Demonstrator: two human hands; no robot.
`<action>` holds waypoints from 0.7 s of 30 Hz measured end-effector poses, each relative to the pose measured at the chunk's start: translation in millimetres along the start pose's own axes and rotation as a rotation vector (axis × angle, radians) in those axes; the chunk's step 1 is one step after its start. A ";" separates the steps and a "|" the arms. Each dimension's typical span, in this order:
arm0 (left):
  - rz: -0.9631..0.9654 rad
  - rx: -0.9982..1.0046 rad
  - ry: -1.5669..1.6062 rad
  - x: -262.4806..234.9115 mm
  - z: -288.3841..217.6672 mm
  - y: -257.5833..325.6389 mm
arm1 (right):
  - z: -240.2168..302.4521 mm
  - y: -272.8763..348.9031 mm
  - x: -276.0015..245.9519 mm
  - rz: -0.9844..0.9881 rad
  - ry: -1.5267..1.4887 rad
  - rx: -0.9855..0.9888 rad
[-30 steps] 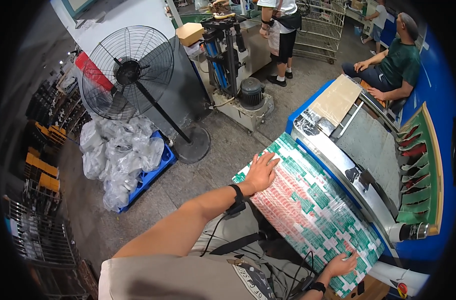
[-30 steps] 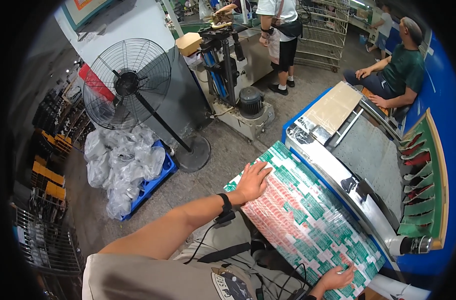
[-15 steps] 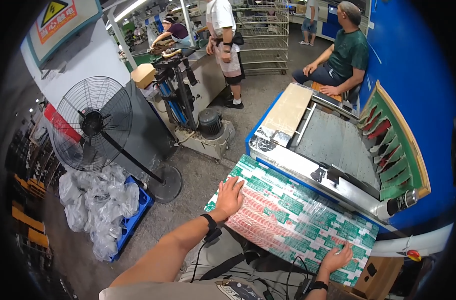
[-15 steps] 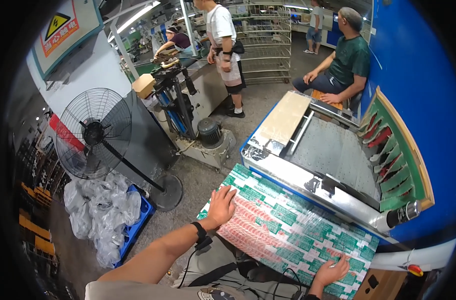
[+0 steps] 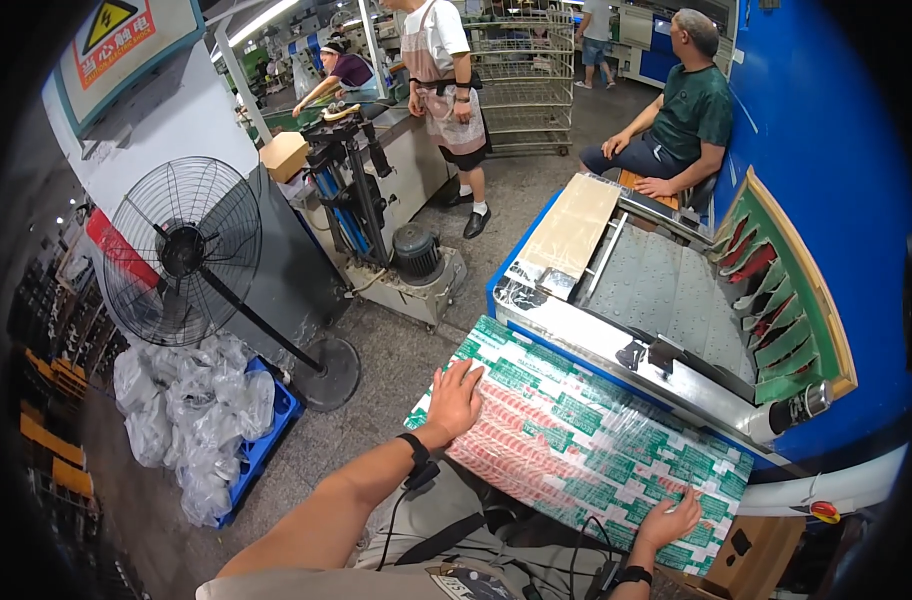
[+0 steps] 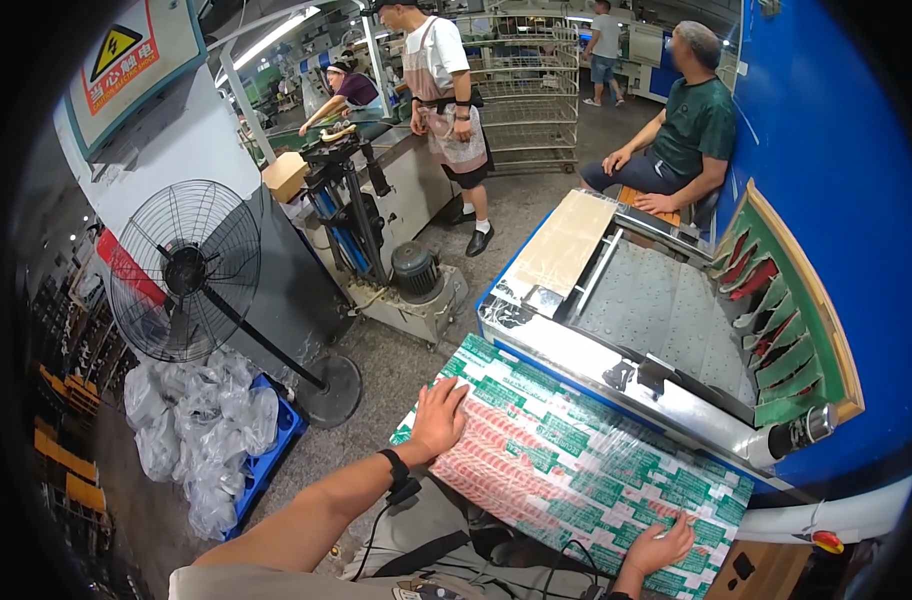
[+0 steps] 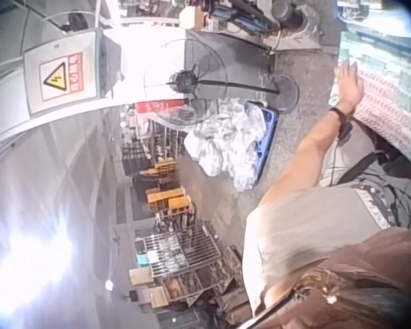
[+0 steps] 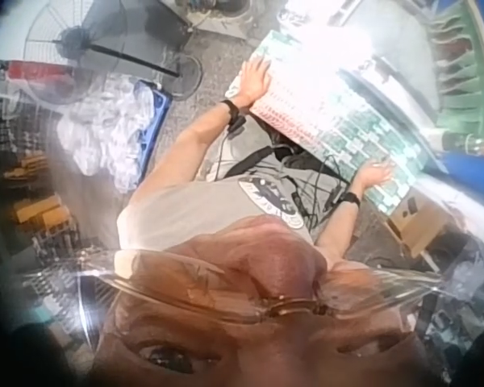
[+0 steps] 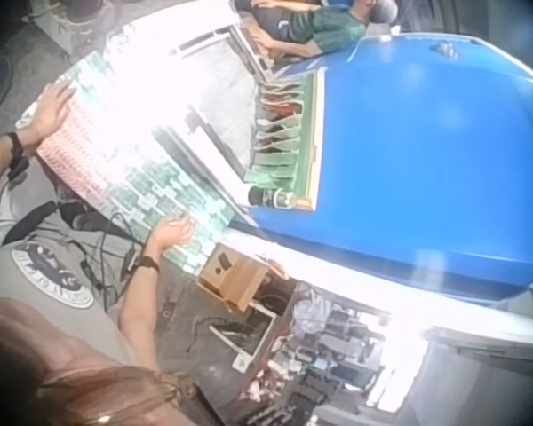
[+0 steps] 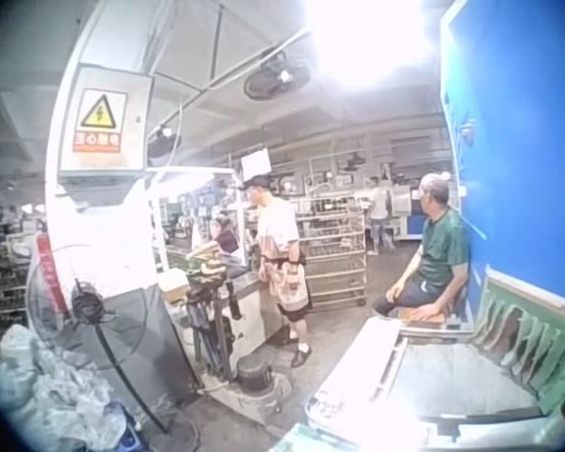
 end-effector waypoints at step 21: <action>0.012 -0.021 0.009 -1.8 -0.4 -0.2 | -1.4 -1.8 3.6 -0.124 0.037 -0.058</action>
Point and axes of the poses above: each hand's wrist, its own y-axis away from the middle knuckle, its own x-axis out of the palm, z = x × y, the point moved 2 cm from there along -y, towards the middle knuckle, and after that the axes turned 15 degrees about y, right-handed, at the moved point
